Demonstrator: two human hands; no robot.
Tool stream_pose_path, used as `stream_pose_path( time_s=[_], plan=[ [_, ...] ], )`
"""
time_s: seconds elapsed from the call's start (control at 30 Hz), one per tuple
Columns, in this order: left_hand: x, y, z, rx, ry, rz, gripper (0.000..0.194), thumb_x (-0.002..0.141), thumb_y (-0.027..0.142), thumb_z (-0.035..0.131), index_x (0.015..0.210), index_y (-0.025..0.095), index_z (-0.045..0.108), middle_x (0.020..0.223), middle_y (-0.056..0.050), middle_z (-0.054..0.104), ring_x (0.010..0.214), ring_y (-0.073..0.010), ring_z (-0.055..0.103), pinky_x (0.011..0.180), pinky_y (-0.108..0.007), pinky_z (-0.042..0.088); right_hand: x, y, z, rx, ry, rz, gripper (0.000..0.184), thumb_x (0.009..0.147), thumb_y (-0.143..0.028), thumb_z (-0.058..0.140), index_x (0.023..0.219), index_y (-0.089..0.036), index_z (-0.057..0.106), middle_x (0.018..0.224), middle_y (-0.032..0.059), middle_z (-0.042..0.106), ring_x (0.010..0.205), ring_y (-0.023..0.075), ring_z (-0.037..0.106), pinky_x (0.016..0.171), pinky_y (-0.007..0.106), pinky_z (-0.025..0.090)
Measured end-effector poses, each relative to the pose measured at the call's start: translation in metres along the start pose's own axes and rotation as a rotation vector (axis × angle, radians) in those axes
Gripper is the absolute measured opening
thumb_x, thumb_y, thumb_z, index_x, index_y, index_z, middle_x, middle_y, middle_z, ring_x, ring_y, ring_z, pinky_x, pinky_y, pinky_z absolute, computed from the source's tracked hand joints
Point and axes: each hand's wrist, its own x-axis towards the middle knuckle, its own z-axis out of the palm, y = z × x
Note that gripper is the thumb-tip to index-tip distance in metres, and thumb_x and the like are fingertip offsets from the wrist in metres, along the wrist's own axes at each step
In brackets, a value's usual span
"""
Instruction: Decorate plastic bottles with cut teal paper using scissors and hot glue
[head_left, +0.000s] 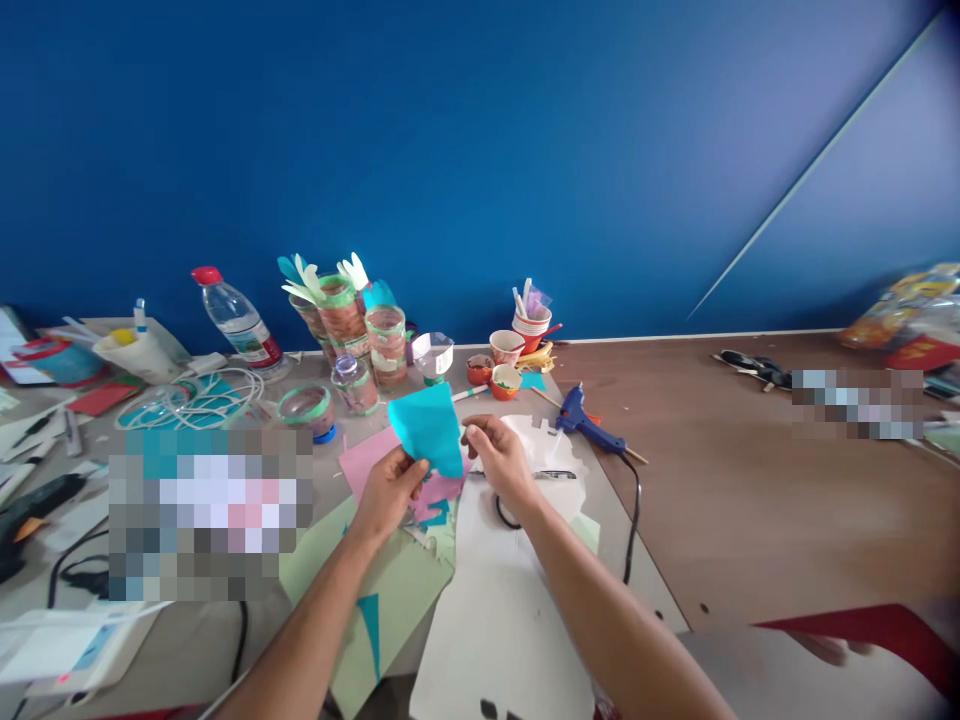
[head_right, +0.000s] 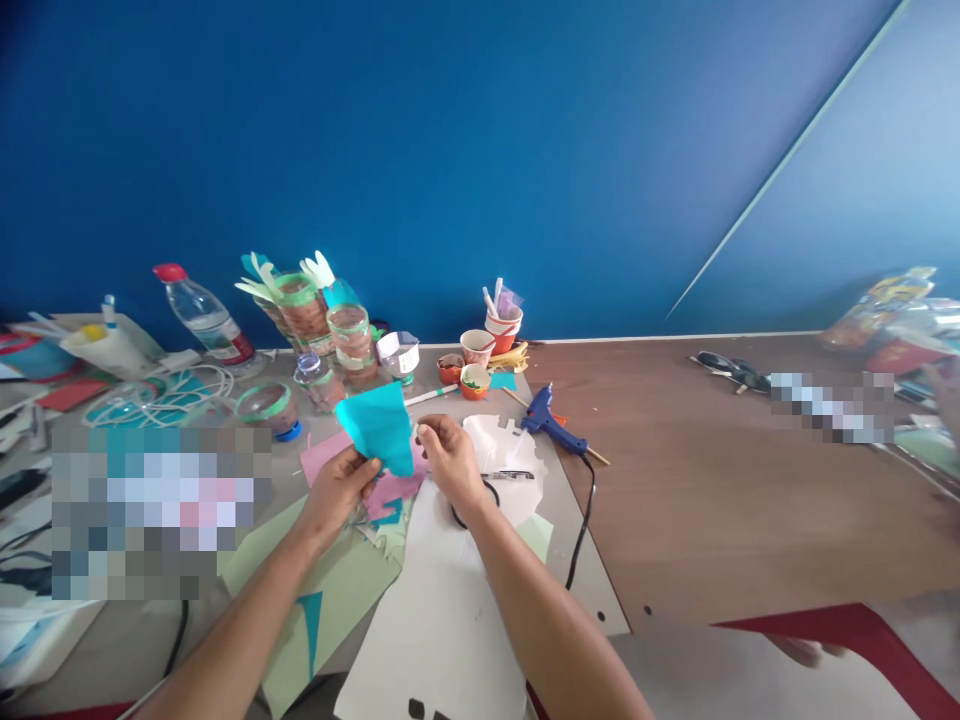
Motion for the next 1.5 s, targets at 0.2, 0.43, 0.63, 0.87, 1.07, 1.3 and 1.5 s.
stream_pose_path(
  time_s=[0.2,0.43,0.63,0.87,1.07,1.3,1.5],
  plan=[
    [0.008,-0.005,-0.004,-0.210,0.125,-0.011,0.033,0.069,0.047,0.070,0.070,0.016,0.056,0.058,0.005,0.052,0.048,-0.0072,0.042,0.048,-0.021,0.031,0.008,0.002,-0.009,0.000,0.116,-0.035,0.028,0.076,-0.041,0.055,0.093,-0.019,0.057,0.071,-0.0008,0.056,0.060,0.0126,0.051,0.060,0.027,0.045],
    [0.005,-0.001,-0.003,-0.299,0.057,-0.070,0.033,0.065,0.043,0.073,0.071,0.017,0.053,0.060,0.006,0.051,0.050,-0.0076,0.044,0.051,-0.022,0.034,0.009,-0.017,-0.017,-0.012,0.146,-0.096,0.023,0.080,-0.037,0.052,0.089,-0.017,0.059,0.067,-0.0014,0.054,0.059,0.0121,0.050,0.060,0.026,0.042],
    [0.005,0.001,-0.002,-0.405,0.071,-0.075,0.039,0.058,0.037,0.079,0.071,0.018,0.047,0.057,0.009,0.048,0.046,-0.0045,0.041,0.048,-0.020,0.029,-0.001,-0.049,-0.033,-0.197,0.031,-0.101,0.022,0.080,-0.033,0.052,0.091,-0.017,0.062,0.071,-0.0002,0.060,0.061,0.0132,0.055,0.062,0.027,0.043],
    [0.004,0.006,-0.001,-0.489,0.052,-0.030,0.042,0.058,0.034,0.079,0.086,0.018,0.052,0.071,0.005,0.056,0.051,-0.0052,0.045,0.050,-0.020,0.034,-0.026,-0.047,-0.064,-1.027,-0.325,-0.001,0.030,0.080,-0.027,0.057,0.107,-0.017,0.066,0.105,0.0109,0.067,0.096,0.0243,0.060,0.081,0.033,0.043],
    [0.002,0.006,-0.003,-0.394,0.002,-0.021,0.037,0.059,0.040,0.077,0.077,0.016,0.057,0.065,0.005,0.053,0.052,-0.0068,0.045,0.053,-0.021,0.037,-0.051,-0.042,-0.051,-1.489,-0.418,0.058,0.045,0.078,-0.034,0.062,0.121,-0.018,0.058,0.118,0.0158,0.058,0.109,0.0318,0.053,0.088,0.039,0.038],
    [0.003,-0.001,-0.005,-0.342,0.001,-0.015,0.034,0.062,0.041,0.075,0.071,0.017,0.053,0.060,0.005,0.051,0.052,-0.0081,0.046,0.053,-0.021,0.037,-0.056,-0.039,-0.041,-1.623,-0.405,0.043,0.031,0.081,-0.031,0.058,0.109,-0.017,0.061,0.106,0.0153,0.064,0.103,0.0314,0.056,0.084,0.038,0.037],
    [0.003,-0.002,-0.006,-0.294,0.001,-0.023,0.034,0.063,0.043,0.073,0.069,0.017,0.052,0.059,0.004,0.052,0.051,-0.0093,0.047,0.051,-0.021,0.037,-0.046,-0.031,-0.043,-1.620,-0.441,0.099,0.031,0.078,-0.029,0.059,0.107,-0.017,0.060,0.101,0.0153,0.067,0.098,0.0316,0.061,0.082,0.039,0.038]
  ],
)
